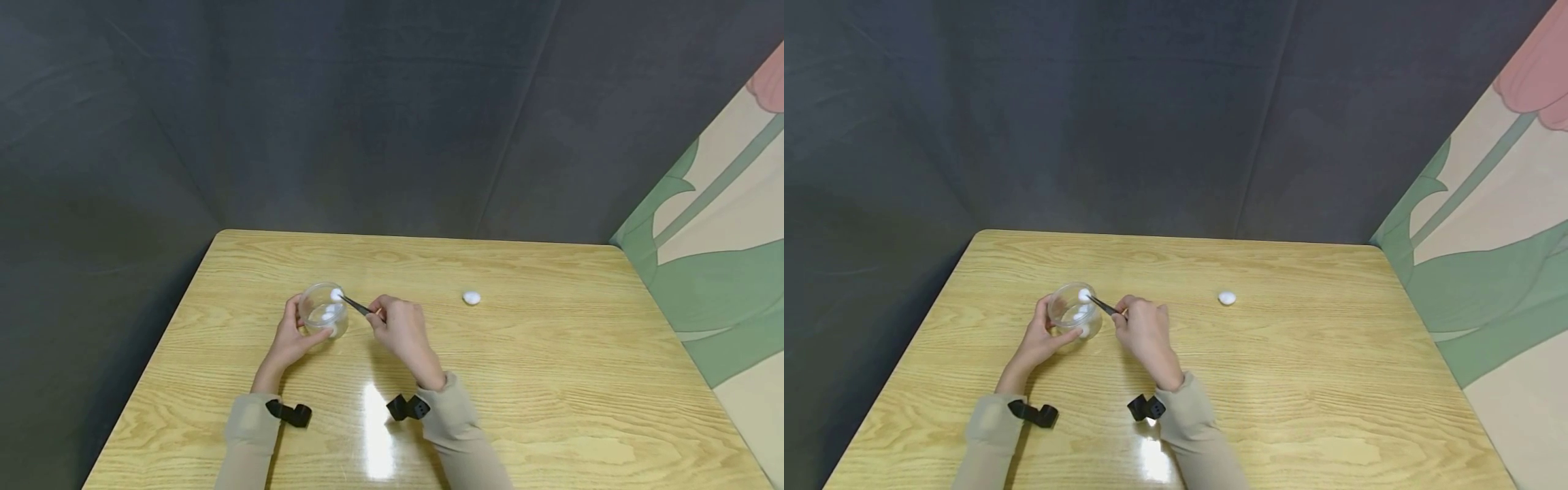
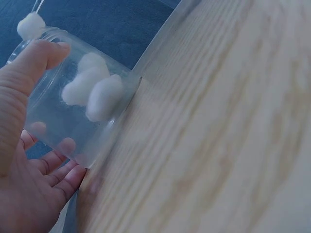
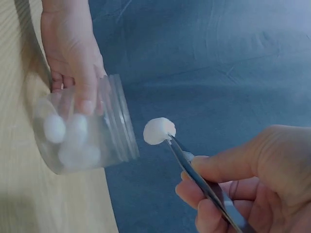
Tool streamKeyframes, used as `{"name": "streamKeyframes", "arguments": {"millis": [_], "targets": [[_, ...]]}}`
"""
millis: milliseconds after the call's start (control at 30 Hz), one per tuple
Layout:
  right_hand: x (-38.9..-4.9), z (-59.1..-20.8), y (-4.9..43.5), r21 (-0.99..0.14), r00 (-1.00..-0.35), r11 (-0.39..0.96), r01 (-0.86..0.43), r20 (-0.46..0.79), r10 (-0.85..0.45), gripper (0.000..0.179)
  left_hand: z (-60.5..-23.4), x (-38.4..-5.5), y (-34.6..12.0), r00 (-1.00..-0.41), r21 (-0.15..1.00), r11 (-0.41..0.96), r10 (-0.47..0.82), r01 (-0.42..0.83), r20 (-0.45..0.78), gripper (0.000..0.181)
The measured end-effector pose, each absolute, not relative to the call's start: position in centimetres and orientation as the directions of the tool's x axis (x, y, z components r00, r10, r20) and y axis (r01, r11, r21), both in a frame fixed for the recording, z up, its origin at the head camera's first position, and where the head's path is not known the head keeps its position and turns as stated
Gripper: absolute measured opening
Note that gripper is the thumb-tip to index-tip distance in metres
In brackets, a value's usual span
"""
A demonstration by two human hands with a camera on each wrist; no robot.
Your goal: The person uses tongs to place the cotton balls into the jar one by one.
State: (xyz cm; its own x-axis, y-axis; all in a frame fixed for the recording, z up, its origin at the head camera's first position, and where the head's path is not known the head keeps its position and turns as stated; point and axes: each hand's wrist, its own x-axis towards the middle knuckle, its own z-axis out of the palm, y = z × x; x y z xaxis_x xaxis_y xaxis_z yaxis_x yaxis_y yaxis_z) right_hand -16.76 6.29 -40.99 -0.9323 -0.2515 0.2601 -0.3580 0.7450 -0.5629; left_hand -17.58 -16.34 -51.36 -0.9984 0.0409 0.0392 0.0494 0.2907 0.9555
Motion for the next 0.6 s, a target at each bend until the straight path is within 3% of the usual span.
{"name": "streamKeyframes", "arguments": {"millis": [600], "targets": [[-17.2,-42.1,5.0,-0.581,-0.954,0.756,-0.301,0.194,-0.23,0.007,-51.5,-17.6,-16.3,-0.997,0.96,0.272,0.051,0.066,0.054,0.079]]}}
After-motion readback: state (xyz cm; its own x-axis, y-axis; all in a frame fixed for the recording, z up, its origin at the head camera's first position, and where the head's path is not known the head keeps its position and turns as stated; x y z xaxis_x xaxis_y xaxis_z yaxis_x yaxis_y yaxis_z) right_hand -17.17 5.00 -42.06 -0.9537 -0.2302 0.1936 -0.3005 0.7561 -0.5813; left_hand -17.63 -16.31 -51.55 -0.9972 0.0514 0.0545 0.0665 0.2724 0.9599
